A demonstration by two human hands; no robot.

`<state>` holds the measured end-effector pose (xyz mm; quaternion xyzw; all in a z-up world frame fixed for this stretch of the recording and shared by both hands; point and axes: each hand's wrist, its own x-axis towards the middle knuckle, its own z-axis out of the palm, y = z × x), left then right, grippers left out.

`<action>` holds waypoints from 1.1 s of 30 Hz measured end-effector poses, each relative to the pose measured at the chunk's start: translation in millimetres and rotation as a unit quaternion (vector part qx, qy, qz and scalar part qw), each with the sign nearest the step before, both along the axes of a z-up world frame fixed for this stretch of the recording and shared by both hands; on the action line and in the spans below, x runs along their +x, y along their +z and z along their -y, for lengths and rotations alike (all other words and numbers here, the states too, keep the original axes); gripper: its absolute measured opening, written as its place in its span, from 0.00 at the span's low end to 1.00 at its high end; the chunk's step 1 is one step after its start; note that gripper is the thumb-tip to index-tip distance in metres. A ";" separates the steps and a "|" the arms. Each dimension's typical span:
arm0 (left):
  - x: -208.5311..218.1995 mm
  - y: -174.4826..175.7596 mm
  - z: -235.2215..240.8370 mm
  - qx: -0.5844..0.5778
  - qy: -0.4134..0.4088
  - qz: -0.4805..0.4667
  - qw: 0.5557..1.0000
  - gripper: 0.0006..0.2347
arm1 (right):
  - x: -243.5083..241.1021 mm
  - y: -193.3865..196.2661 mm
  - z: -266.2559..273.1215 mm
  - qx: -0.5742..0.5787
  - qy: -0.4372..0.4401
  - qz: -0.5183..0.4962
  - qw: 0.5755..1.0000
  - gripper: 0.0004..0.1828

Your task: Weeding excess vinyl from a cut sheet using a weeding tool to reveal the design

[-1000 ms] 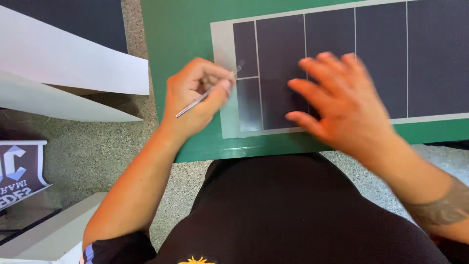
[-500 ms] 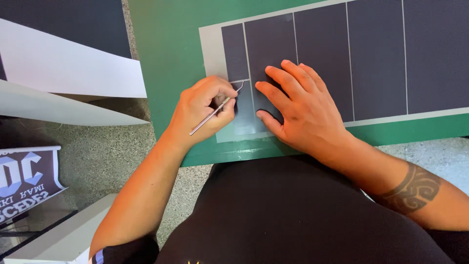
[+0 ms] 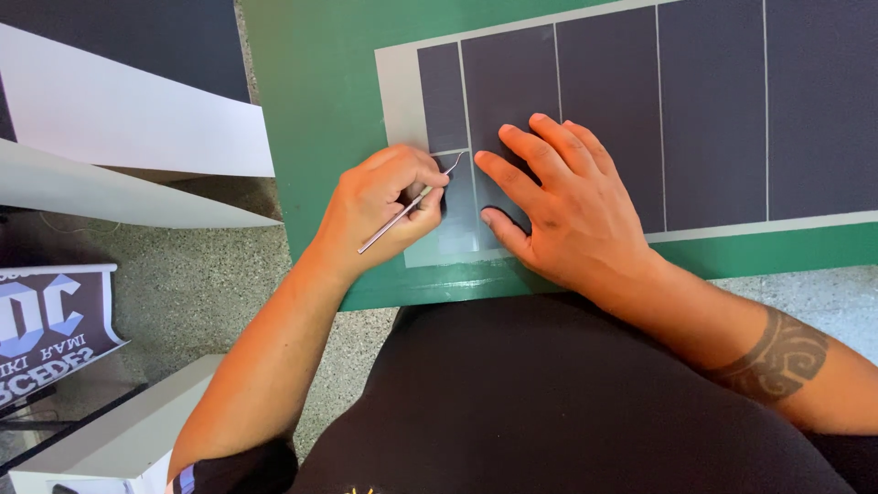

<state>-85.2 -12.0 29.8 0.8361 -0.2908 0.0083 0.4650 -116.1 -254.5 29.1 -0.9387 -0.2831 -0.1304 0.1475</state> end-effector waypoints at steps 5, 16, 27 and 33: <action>0.1 -4.2 -0.2 0.004 -0.002 0.018 1.000 0.10 | 0.1 -0.1 0.0 -0.001 0.002 -0.005 1.000 0.26; 9.9 -1.1 -4.6 -0.012 0.017 -0.119 0.993 0.05 | 0.3 -0.6 -0.5 -0.006 -0.002 -0.005 1.000 0.26; 4.2 -9.6 -13.8 -0.039 0.002 -0.120 0.992 0.05 | 1.0 0.6 0.1 -0.002 0.000 -0.012 1.000 0.27; -22.3 -2.7 -37.5 -0.029 0.011 -0.163 0.986 0.03 | 0.1 -1.7 -1.1 0.004 -0.008 0.000 1.000 0.25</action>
